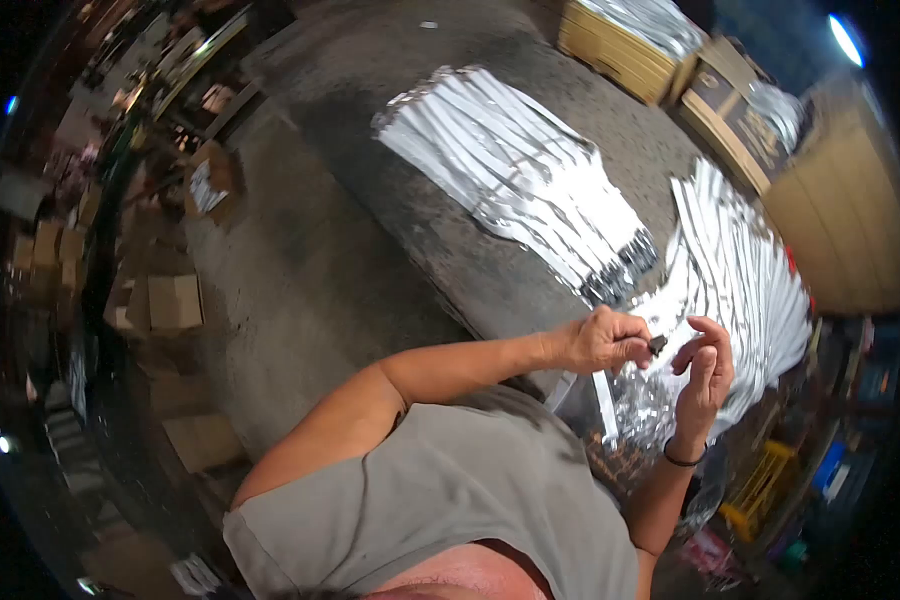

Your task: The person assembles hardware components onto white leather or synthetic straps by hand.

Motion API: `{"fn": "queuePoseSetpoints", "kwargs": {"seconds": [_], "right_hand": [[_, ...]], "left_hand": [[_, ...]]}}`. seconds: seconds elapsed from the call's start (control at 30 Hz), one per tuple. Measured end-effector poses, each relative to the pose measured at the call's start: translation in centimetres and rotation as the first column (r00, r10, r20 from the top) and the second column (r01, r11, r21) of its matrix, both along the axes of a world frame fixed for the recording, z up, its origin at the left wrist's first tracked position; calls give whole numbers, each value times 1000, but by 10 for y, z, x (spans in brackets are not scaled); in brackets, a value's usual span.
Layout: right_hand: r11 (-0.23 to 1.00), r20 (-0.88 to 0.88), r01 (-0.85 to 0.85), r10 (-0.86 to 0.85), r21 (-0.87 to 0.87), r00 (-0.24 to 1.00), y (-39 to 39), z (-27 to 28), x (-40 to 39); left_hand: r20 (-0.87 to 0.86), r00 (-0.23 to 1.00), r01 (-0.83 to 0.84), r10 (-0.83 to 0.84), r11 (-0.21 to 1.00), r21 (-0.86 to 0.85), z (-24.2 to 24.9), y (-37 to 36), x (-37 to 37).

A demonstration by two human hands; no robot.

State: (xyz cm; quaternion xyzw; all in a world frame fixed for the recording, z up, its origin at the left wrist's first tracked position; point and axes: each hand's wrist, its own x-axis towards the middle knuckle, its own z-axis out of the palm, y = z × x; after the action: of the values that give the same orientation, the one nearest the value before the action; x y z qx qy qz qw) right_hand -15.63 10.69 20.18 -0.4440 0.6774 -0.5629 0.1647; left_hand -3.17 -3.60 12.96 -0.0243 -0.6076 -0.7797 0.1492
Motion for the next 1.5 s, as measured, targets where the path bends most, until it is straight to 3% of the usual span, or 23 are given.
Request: {"fn": "queuePoseSetpoints", "kwargs": {"seconds": [0.07,0.13,0.23,0.3,0.37,0.47,0.57,0.6,0.7,0.77,0.83,0.87,0.9,0.97,1.07,1.17,1.23,1.33,1.43,1.47,1.5], "right_hand": [[999,-71,12,-9,42,997,-32,5,-9],[995,-372,-56,81,77,925,-77,43,1],[960,-742,-271,235,74,628,-154,109,51],[839,-862,-543,299,33,409,-203,135,98],[681,-955,-731,247,50,165,-239,151,148],[349,-955,-937,283,18,87,-243,158,229],[207,-877,-919,287,-337,386,-211,148,304],[98,-927,-974,301,-203,223,-203,160,308],[-5,-926,-1000,378,-22,18,-179,147,293],[159,-937,-985,350,68,-8,-181,141,252],[299,-811,-944,581,139,65,-195,137,192],[512,-708,-837,663,192,244,-191,129,165],[611,-556,-766,715,201,424,-187,116,140],[644,-204,-721,765,255,611,-178,52,88],[433,361,-892,818,128,448,-132,-22,77],[494,689,-866,652,-71,316,-91,-66,101],[527,768,-834,599,-164,227,-76,-77,110],[537,886,-775,459,-334,-63,-62,-76,121],[524,954,-828,296,-200,-42,-45,-71,129],[437,928,-846,335,-304,-161,-45,-80,125],[441,918,-845,373,-301,-132,-43,-75,125]], "left_hand": [[-35,999,-37,38,999,32,-3,-14,14],[25,997,-80,79,995,53,1,-24,32],[55,988,-149,147,988,43,-4,-37,51],[93,983,-166,158,983,81,-6,-46,62],[40,958,-287,284,949,133,-11,-50,69],[31,920,-390,391,908,152,4,-57,98],[52,882,-470,468,868,157,17,-56,122],[60,868,-495,492,854,158,18,-53,128],[81,820,-572,566,808,143,24,-40,147],[105,796,-606,596,787,121,31,-27,160],[133,789,-613,600,784,99,35,-15,170],[156,803,-591,575,802,89,38,-8,177],[178,817,-568,549,819,80,42,-1,185],[130,801,-592,584,805,31,45,16,190],[75,778,-625,624,781,-17,44,39,196],[54,746,-662,664,748,-48,44,56,199],[57,720,-687,692,722,-80,46,69,200],[62,727,-679,684,729,-85,45,86,201],[76,726,-680,684,730,-71,54,97,203],[63,719,-686,692,721,-93,53,101,203],[52,709,-696,703,710,-110,51,106,202]]}}
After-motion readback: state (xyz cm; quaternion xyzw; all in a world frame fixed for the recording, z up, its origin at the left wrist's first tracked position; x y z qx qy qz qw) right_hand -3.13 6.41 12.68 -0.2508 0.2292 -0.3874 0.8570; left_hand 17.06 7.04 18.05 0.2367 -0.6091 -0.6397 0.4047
